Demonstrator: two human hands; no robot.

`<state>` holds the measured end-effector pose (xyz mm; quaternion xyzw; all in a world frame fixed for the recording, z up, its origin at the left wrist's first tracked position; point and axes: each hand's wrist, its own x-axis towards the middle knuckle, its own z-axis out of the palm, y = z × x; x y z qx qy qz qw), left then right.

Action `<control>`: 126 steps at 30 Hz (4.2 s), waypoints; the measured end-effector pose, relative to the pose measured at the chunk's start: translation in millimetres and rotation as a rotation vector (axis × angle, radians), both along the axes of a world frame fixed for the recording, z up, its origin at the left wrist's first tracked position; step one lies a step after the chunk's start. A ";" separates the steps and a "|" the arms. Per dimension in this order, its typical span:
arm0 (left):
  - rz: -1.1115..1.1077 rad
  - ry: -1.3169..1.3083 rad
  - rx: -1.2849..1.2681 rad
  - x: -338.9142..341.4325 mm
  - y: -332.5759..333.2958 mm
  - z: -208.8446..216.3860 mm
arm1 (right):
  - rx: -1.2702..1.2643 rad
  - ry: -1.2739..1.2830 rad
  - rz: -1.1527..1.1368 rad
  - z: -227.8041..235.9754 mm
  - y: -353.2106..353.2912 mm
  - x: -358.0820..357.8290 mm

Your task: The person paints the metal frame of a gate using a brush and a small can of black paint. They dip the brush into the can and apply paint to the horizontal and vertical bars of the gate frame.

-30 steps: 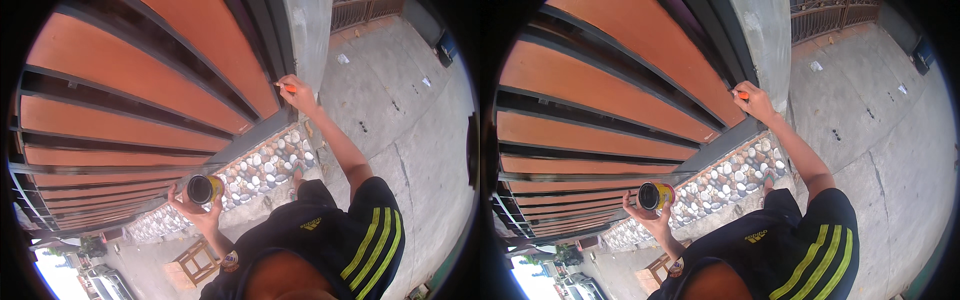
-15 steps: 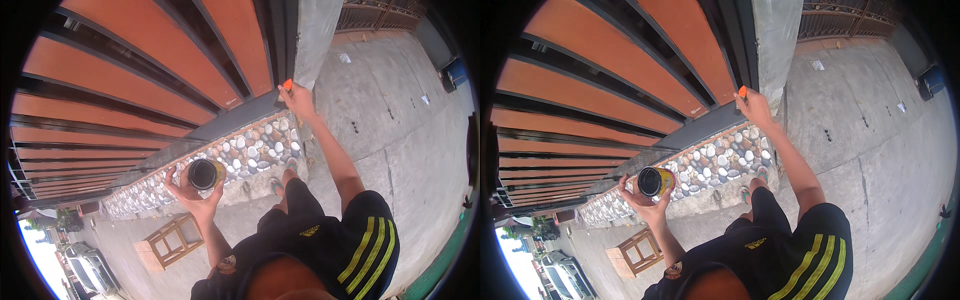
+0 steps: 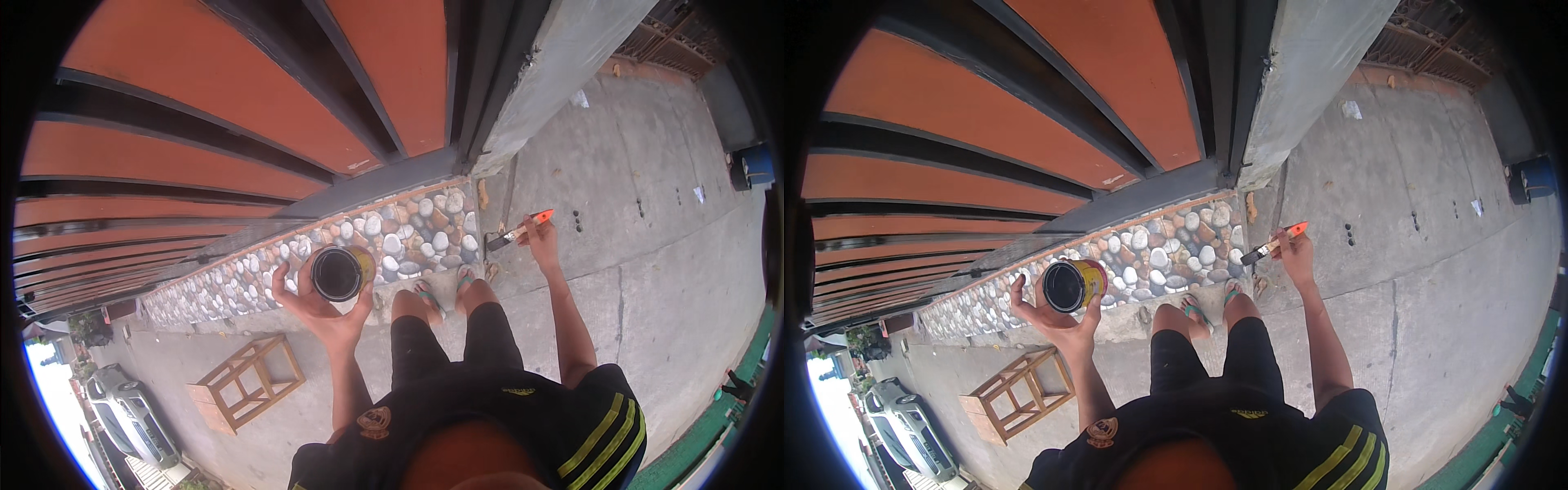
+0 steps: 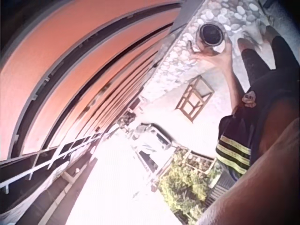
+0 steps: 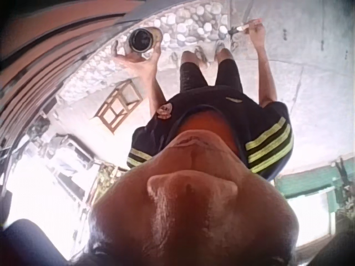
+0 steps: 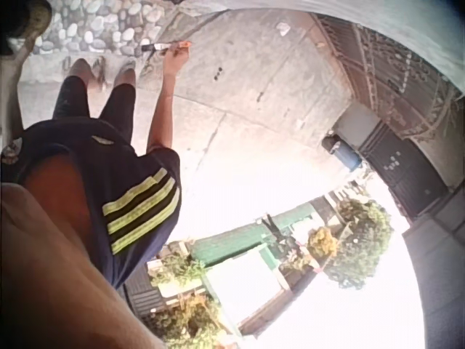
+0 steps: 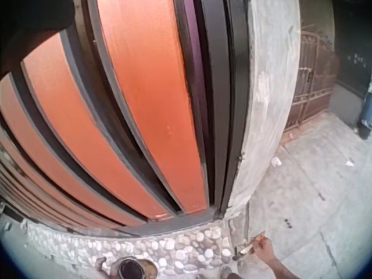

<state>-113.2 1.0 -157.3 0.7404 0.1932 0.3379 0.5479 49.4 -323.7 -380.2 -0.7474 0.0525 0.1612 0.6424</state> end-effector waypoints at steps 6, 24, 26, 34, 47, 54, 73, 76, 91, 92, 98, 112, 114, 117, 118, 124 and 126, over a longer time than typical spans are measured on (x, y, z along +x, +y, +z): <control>-0.065 -0.034 0.017 33.2 18.1 -120.0 | 0.137 -0.087 -0.086 -55.8 2.9 36.8; -0.276 -0.150 -0.057 88.7 39.2 -355.9 | 0.516 -0.626 -0.317 -107.2 106.3 56.1; -0.310 -0.136 -0.032 85.4 37.8 -357.6 | 0.451 -0.867 -0.275 -81.7 124.1 40.4; -0.388 -0.164 -0.055 86.5 27.1 -351.8 | 0.183 -1.216 0.214 -28.8 171.6 13.2; -0.414 -0.151 -0.095 71.0 -10.0 -364.8 | 0.227 -1.102 0.466 -52.7 157.7 5.3; -0.389 -0.191 -0.070 66.8 -18.4 -353.9 | 0.385 -1.150 0.338 -52.8 138.2 0.5; -0.391 -0.190 -0.056 68.0 -25.8 -350.4 | 0.398 -1.008 0.525 -60.7 133.8 0.1; -0.400 -0.200 -0.075 70.5 -26.2 -352.8 | 0.430 -0.998 0.498 -62.5 134.9 2.5; -0.362 -0.248 -0.034 84.1 -21.8 -340.7 | 0.522 -1.160 0.183 -64.0 127.5 3.9; -0.366 -0.250 -0.028 85.8 -21.4 -339.2 | 0.533 -1.207 0.169 -63.8 128.0 6.8; -0.357 -0.248 -0.016 93.2 -18.8 -342.7 | 0.474 -1.180 0.161 -63.5 127.5 18.9; -0.322 -0.199 -0.080 85.2 -15.7 -345.7 | 0.630 -1.108 0.045 -68.7 123.7 21.3; -0.316 -0.191 -0.055 84.8 -9.7 -350.9 | 0.610 -1.050 -0.091 -66.1 125.9 31.4; -0.283 -0.203 -0.055 82.0 -2.6 -361.1 | 0.705 -1.113 -0.090 -45.1 129.6 57.8; -0.274 -0.210 -0.083 79.1 -3.7 -360.9 | 0.692 -1.176 -0.067 -36.2 127.1 68.2; -0.276 -0.208 -0.200 60.6 -7.1 -365.4 | 0.617 -1.823 -0.074 43.7 119.0 103.8; -0.262 -0.190 -0.204 55.9 -6.8 -366.6 | 0.652 -1.889 -0.053 59.5 127.4 121.6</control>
